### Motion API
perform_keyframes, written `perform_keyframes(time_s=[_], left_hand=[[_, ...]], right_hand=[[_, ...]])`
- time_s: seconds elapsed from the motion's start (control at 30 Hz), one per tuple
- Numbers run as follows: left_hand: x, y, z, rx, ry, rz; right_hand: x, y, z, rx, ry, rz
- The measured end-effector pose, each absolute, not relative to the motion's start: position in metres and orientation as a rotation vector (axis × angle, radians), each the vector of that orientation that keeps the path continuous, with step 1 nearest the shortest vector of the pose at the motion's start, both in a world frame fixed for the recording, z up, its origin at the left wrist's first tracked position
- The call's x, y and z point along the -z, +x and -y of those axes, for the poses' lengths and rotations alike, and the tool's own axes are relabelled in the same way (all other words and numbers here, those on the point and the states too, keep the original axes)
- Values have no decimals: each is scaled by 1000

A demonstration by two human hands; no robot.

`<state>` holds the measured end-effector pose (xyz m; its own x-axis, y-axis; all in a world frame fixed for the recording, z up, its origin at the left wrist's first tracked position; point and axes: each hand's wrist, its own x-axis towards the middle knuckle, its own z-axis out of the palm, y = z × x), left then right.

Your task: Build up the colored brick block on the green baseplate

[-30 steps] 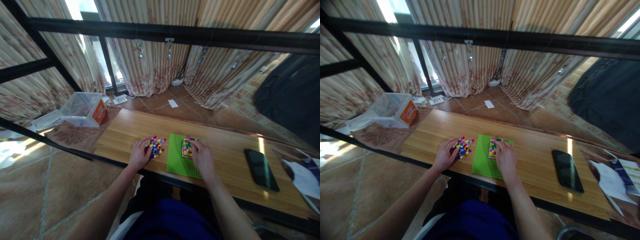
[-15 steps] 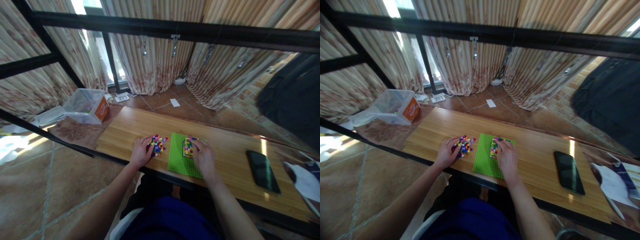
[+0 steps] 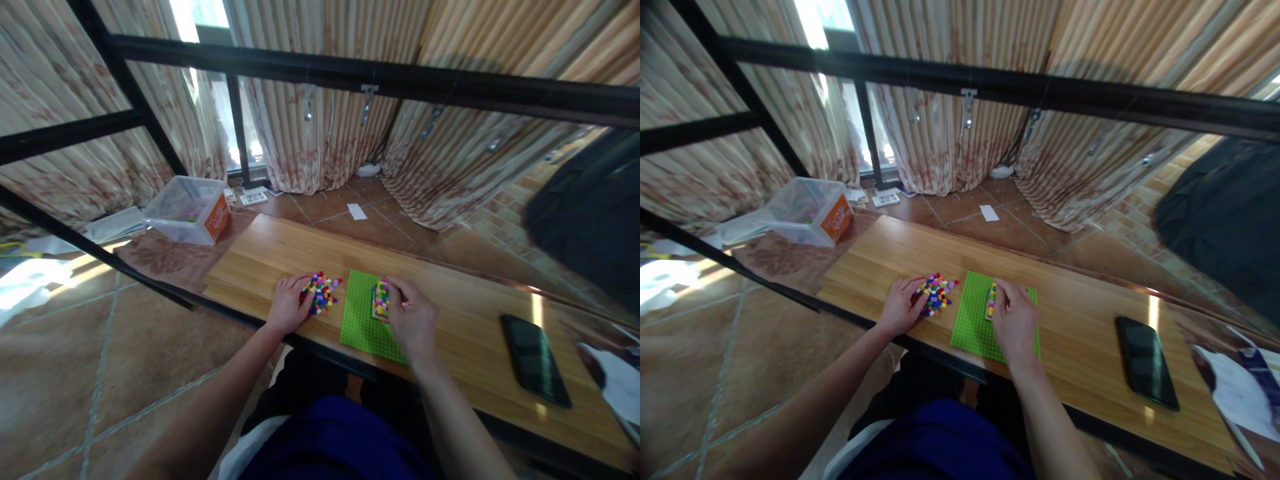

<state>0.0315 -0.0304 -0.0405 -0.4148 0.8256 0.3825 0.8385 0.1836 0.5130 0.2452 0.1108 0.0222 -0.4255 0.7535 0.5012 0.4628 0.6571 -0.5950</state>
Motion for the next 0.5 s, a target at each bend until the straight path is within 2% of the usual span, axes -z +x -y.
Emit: perform_keyframes(time_s=[0.13,0.33,0.5], left_hand=[[42,31,30,1061,-1688,2398],[42,32,30,1069,-1688,2381],[41,32,30,1070,-1698,2387]], right_hand=[[-25,214,-103,-453,-871,2296],[-10,171,-105,-403,-1016,2667],[8,156,-113,-377,-1047,2738]])
